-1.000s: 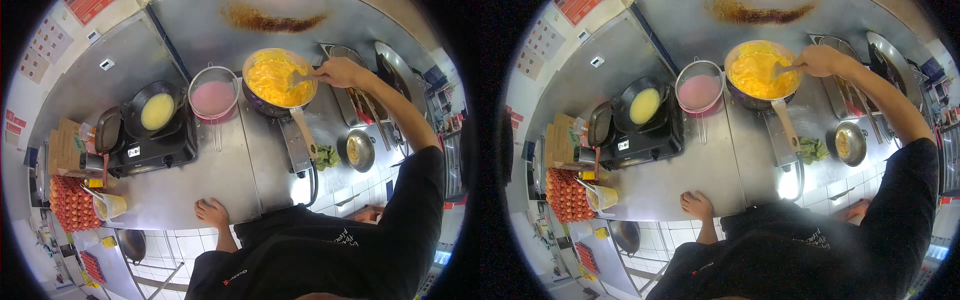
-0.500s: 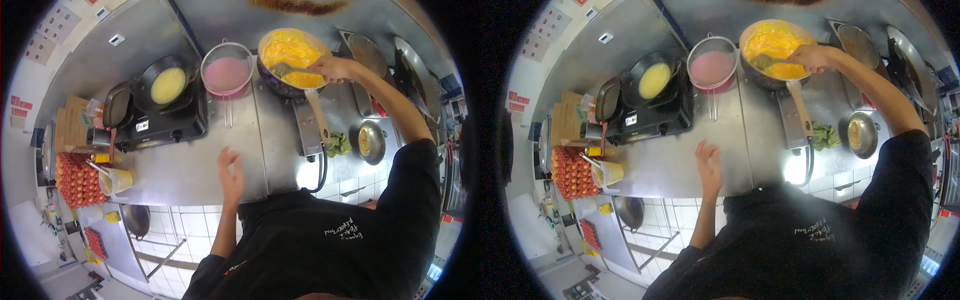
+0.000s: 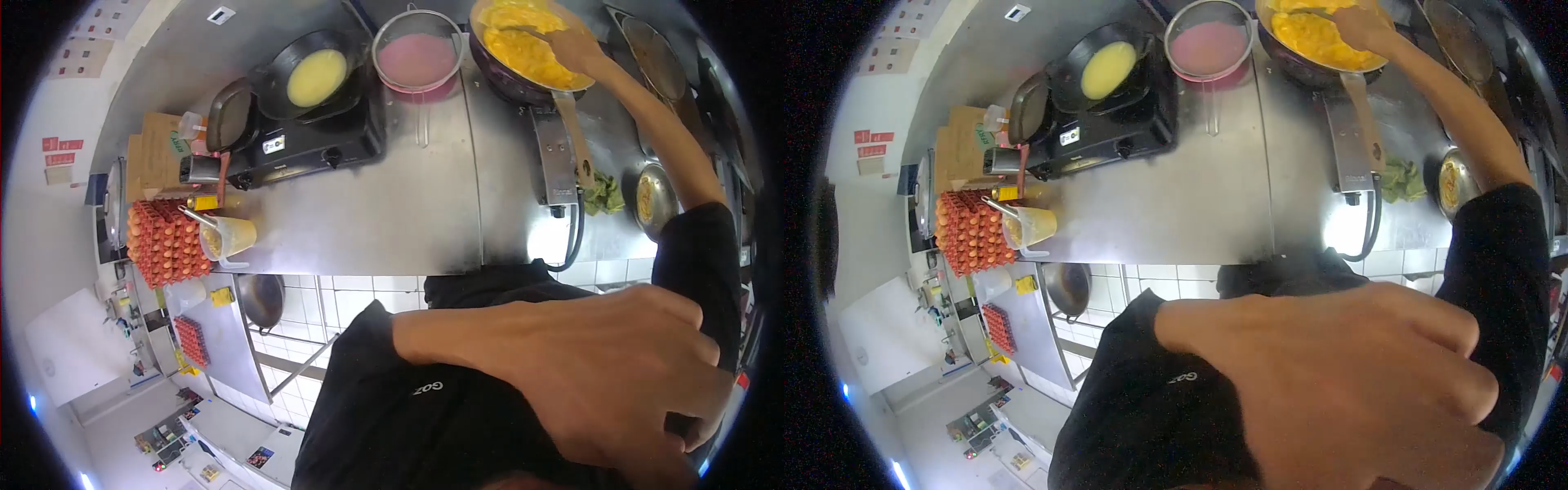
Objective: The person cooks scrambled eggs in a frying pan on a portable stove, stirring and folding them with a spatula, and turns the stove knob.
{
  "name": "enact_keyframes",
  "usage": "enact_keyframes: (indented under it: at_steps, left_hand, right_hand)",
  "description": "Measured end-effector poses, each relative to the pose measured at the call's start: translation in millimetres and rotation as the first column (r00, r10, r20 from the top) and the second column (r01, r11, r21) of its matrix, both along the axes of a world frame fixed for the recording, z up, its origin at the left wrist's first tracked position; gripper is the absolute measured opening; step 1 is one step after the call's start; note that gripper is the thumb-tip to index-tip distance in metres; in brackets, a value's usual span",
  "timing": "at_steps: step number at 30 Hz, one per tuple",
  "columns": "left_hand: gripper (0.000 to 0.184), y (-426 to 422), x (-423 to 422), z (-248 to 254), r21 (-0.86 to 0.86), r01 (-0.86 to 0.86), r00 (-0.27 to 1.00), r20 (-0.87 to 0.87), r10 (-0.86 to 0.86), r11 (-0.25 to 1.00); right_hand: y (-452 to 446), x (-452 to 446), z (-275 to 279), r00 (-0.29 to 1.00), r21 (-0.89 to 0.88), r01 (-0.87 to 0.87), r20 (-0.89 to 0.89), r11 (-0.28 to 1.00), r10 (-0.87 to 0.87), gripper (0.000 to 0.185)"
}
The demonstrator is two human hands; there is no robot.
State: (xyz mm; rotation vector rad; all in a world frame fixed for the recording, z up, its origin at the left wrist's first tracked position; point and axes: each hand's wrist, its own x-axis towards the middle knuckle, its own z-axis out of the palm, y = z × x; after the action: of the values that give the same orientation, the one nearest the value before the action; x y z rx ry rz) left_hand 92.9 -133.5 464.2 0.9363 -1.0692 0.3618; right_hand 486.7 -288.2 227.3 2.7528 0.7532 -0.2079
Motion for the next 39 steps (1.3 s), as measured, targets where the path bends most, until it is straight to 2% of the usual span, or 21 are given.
enact_keyframes:
  at_steps: [1,3,6,7,8,10,13,16,17,18,19,20,21,22,24,25,26,28,29,31,39]
  left_hand:
    - [0.020,2,1,4,0.017,0.032,0.999,0.006,-0.032,0.999]
    - [0.025,-18,-6,1,-0.029,-0.048,0.997,0.065,0.050,0.998]
    - [0.039,-44,-13,-6,-0.088,-0.153,0.978,0.130,0.164,0.984]
    - [0.042,-51,-14,-9,-0.100,-0.178,0.972,0.136,0.191,0.979]
    - [0.029,-53,-12,-6,-0.080,-0.169,0.960,0.214,0.182,0.982]
    - [0.025,-57,-15,-10,-0.069,-0.147,0.943,0.292,0.161,0.987]
    - [0.030,-52,-16,-35,0.034,-0.103,0.979,0.182,0.096,0.994]
    - [0.058,-6,9,-81,0.338,-0.154,0.977,-0.088,0.194,0.928]
    - [0.063,0,17,-115,0.360,-0.289,0.935,-0.091,0.342,0.887]
    - [0.063,24,16,-130,0.616,-0.167,0.889,-0.243,0.388,0.770]
    - [0.061,40,11,-163,0.658,-0.041,0.751,-0.476,0.457,0.752]
    - [0.065,59,6,-213,0.689,-0.088,0.659,-0.501,0.561,0.719]
    - [0.062,75,-3,-253,0.711,-0.134,0.519,-0.543,0.660,0.691]
    - [0.062,96,-16,-306,0.712,-0.238,0.476,-0.507,0.718,0.661]
    - [0.064,130,-50,-367,0.834,-0.338,0.153,-0.409,0.900,0.437]
    - [0.063,146,-69,-399,0.906,-0.366,0.025,-0.218,0.976,0.212]
    - [0.063,160,-87,-424,0.931,-0.364,-0.109,-0.016,0.994,-0.025]
    - [0.059,172,-113,-447,0.954,-0.178,-0.367,0.165,0.916,-0.243]
    - [0.059,173,-120,-453,0.952,-0.188,-0.365,0.160,0.917,-0.241]
    - [0.055,174,-128,-462,0.950,-0.003,-0.487,0.272,0.830,-0.313]
    - [0.055,162,-114,-474,0.872,0.120,-0.500,0.466,0.730,-0.475]
  right_hand:
    - [-5,4,-9,1.000,0.015,-0.006,0.004,1.000,0.006,0.037]
    - [-34,6,-27,0.973,0.092,-0.149,0.189,0.985,0.130,0.031]
    - [-60,2,-28,0.964,0.210,-0.240,0.170,0.948,0.207,0.030]
    - [-70,1,-18,0.975,0.113,-0.217,0.083,0.970,0.208,0.031]
    - [-73,2,-5,0.980,0.013,-0.200,0.004,0.980,0.200,0.033]
    - [-67,-18,36,0.986,0.019,-0.126,-0.103,0.992,0.128,0.033]
    - [-70,-27,88,0.965,0.001,-0.012,-0.260,1.000,0.012,0.032]
    - [-66,-45,137,0.938,-0.021,0.048,-0.343,0.999,-0.053,0.034]
    - [-64,-55,150,0.925,-0.038,0.074,-0.371,0.997,-0.083,0.035]
    - [-62,-64,158,0.926,-0.046,0.093,-0.363,0.995,-0.103,0.035]
    - [-61,-74,165,0.936,-0.029,-0.006,-0.352,1.000,-0.005,0.036]
    - [-61,-80,168,0.936,-0.013,-0.106,-0.339,0.994,0.096,0.038]
    - [-63,-83,167,0.941,-0.018,-0.091,-0.329,0.996,0.080,0.038]
    - [-64,-88,158,0.935,0.025,-0.081,-0.345,0.996,0.085,0.037]
    - [-63,-92,131,0.923,0.112,-0.063,-0.372,0.992,0.101,0.037]
    - [-61,-91,119,0.917,0.155,-0.056,-0.384,0.986,0.112,0.037]
    - [-57,-87,107,0.921,0.152,-0.048,-0.376,0.987,0.103,0.037]
    - [-46,-73,82,0.924,0.177,0.005,-0.378,0.984,0.063,0.037]
    - [-37,-67,73,0.928,0.176,0.007,-0.369,0.984,0.059,0.037]
    - [-15,-57,59,0.950,0.120,0.005,-0.309,0.993,0.032,0.037]
    - [23,-6,38,0.989,0.063,0.056,-0.137,0.996,-0.047,0.040]
